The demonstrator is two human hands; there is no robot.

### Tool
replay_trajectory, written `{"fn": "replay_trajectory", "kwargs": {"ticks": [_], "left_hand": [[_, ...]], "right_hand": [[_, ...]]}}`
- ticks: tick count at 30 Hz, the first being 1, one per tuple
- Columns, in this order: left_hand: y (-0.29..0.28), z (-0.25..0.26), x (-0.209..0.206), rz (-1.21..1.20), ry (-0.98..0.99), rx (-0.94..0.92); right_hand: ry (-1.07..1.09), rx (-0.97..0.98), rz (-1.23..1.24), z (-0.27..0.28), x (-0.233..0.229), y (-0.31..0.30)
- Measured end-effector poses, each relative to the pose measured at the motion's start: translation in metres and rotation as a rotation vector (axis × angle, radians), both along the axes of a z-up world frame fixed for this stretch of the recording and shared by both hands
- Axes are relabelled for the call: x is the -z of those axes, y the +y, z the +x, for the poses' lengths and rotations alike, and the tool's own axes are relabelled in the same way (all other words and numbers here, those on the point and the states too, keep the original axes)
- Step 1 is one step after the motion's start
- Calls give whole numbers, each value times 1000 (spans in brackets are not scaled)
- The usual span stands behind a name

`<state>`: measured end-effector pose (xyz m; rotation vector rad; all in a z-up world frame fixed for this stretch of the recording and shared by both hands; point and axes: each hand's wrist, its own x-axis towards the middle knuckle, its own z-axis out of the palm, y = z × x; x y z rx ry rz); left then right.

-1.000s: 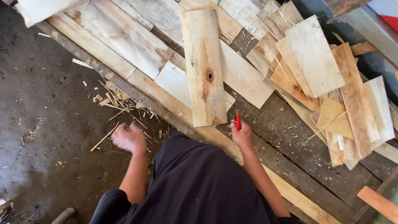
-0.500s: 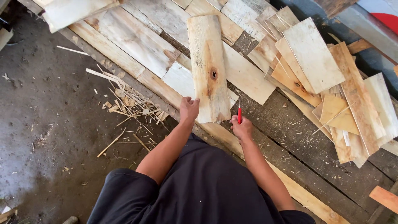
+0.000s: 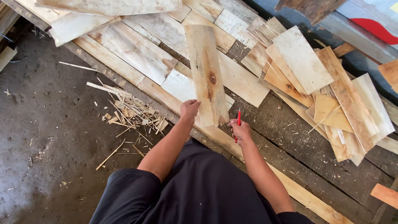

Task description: Sorting and inspecting thin wood planks in a workshop environment.

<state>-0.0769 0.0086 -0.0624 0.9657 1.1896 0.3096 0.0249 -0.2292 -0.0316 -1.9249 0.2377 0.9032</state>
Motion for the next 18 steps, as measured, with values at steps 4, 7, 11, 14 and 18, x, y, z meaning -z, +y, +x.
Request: {"fn": "replay_trajectory", "kwargs": {"ticks": [4, 7, 11, 14, 18], "left_hand": [[0, 10, 24, -71, -163, 123], [-15, 19, 15, -14, -273, 107], [-59, 23, -26, -100, -335, 51], [-90, 27, -41, -84, -406, 97], [-118, 34, -56, -127, -484, 230]], "right_hand": [[2, 53, 73, -1, 9, -10], [-84, 152, 101, -16, -33, -5], [-224, 202, 255, -22, -31, -20], [-342, 281, 357, -29, -53, -22], [-446, 445, 308, -18, -79, -39]]}}
